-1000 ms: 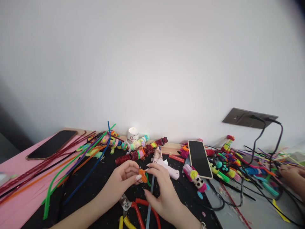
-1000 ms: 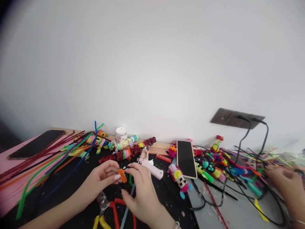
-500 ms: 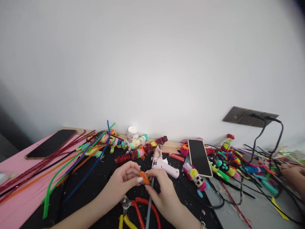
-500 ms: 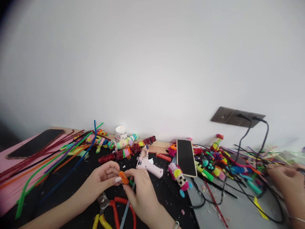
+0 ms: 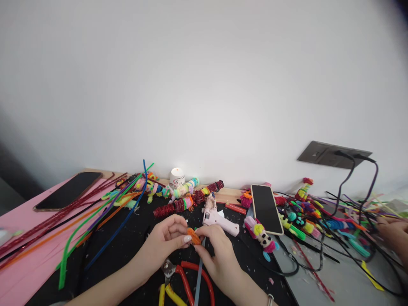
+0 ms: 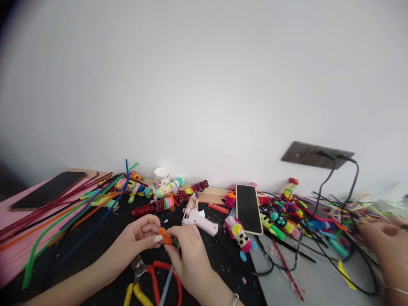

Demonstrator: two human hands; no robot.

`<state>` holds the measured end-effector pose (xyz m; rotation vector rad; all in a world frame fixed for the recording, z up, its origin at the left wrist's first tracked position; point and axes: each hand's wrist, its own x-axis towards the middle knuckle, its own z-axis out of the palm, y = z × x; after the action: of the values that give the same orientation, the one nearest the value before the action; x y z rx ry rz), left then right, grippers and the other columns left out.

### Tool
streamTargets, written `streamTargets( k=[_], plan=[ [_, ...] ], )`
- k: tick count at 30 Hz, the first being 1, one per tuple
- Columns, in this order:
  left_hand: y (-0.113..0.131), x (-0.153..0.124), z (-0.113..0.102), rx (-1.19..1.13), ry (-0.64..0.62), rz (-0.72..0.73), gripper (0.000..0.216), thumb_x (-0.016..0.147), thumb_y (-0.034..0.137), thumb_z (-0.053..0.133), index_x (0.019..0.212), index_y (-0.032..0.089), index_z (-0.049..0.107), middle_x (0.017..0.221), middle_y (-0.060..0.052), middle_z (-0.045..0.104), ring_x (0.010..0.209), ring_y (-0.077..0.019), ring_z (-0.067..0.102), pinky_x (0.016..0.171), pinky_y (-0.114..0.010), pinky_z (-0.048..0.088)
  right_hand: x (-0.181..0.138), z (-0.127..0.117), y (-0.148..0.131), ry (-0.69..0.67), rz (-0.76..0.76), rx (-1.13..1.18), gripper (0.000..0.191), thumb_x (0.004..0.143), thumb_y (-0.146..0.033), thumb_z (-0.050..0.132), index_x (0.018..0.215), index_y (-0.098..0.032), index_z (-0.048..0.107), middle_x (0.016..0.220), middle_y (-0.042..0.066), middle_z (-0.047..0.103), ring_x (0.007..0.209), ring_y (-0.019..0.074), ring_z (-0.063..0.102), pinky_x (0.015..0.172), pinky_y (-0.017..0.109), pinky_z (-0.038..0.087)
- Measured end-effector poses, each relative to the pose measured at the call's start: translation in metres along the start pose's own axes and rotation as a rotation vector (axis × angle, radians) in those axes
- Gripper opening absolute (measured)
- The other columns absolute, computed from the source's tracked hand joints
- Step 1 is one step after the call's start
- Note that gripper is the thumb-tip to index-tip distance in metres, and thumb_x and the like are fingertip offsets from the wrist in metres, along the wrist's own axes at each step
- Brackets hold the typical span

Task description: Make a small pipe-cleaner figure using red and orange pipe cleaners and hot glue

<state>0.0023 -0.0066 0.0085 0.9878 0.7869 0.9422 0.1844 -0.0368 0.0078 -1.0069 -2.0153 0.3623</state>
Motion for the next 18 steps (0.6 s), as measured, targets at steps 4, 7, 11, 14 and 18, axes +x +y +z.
streamTargets(
  k=[4,7,11,14,18],
  plan=[
    [-0.0014,0.0001,0.0000,0.010,0.023,-0.011,0.028,0.067,0.026,0.079,0.084,0.019,0.058,0.075,0.001,0.071,0.069,-0.0123,0.064,0.066,-0.022,0.050,0.0009,-0.0001,-0.0006,0.012,-0.020,-0.016,0.020,0.085,-0.008,0.056,0.102,-0.020,0.058,0.090,0.005,0.066,0.084,0.0205,0.060,0.077,0.033,0.051],
    [-0.0020,0.0006,-0.0004,0.024,0.039,-0.016,0.029,0.066,0.028,0.080,0.083,0.019,0.058,0.075,0.001,0.071,0.069,-0.0140,0.065,0.067,-0.024,0.051,0.0014,-0.0001,0.0002,0.016,-0.040,-0.036,0.019,0.086,-0.009,0.056,0.102,-0.020,0.059,0.089,0.005,0.066,0.083,0.0204,0.060,0.076,0.032,0.051],
    [-0.0019,0.0011,-0.0003,0.013,0.040,-0.017,0.029,0.065,0.028,0.080,0.082,0.019,0.058,0.073,0.001,0.071,0.067,-0.0136,0.065,0.067,-0.024,0.051,0.0026,-0.0010,0.0004,0.006,-0.051,-0.038,0.019,0.087,-0.009,0.056,0.102,-0.020,0.059,0.089,0.005,0.066,0.081,0.0199,0.060,0.075,0.032,0.050],
    [-0.0019,0.0014,-0.0001,0.000,0.041,-0.016,0.029,0.065,0.027,0.081,0.082,0.019,0.058,0.073,0.002,0.071,0.068,-0.0127,0.065,0.065,-0.022,0.050,0.0031,-0.0013,0.0001,0.001,-0.066,-0.033,0.019,0.087,-0.008,0.056,0.102,-0.020,0.059,0.090,0.004,0.067,0.080,0.0193,0.060,0.074,0.032,0.050],
    [-0.0020,0.0013,-0.0004,-0.009,0.033,-0.014,0.028,0.067,0.025,0.080,0.083,0.019,0.058,0.073,0.003,0.070,0.068,-0.0112,0.064,0.065,-0.020,0.050,0.0013,-0.0001,0.0011,0.000,-0.049,-0.038,0.019,0.087,-0.009,0.055,0.103,-0.020,0.058,0.090,0.005,0.067,0.080,0.0199,0.060,0.074,0.032,0.050]
  ],
)
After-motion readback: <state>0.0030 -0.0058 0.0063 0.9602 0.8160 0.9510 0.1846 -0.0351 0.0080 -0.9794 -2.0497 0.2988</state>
